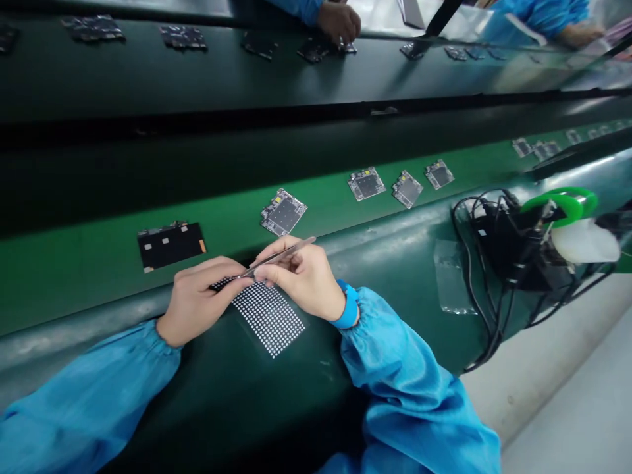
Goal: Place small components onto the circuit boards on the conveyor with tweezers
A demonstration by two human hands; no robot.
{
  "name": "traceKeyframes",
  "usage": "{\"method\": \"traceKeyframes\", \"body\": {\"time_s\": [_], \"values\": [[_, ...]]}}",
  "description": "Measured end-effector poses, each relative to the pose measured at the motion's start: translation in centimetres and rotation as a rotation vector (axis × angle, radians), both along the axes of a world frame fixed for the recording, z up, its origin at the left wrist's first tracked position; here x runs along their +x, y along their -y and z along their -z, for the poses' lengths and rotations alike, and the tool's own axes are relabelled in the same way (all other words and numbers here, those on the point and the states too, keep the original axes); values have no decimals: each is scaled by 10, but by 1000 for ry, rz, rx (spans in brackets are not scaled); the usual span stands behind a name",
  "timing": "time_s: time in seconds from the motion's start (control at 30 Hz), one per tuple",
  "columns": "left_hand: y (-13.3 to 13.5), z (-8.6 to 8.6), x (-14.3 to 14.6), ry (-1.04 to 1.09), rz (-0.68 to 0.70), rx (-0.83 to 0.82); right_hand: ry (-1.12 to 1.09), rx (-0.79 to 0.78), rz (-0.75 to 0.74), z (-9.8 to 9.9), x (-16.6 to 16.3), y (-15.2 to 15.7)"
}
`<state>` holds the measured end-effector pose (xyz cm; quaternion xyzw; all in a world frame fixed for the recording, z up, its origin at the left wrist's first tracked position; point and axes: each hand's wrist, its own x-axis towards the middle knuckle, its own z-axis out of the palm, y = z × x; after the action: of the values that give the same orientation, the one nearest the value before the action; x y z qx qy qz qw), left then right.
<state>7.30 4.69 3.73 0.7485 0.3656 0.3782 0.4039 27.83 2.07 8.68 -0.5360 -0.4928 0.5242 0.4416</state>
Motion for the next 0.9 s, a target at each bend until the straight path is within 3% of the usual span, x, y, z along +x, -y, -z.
{"method": "traceKeyframes", "body": {"time_s": [0.9], "values": [[-2, 0, 1, 22, 3, 61, 34, 34, -7, 2, -1, -3]]}}
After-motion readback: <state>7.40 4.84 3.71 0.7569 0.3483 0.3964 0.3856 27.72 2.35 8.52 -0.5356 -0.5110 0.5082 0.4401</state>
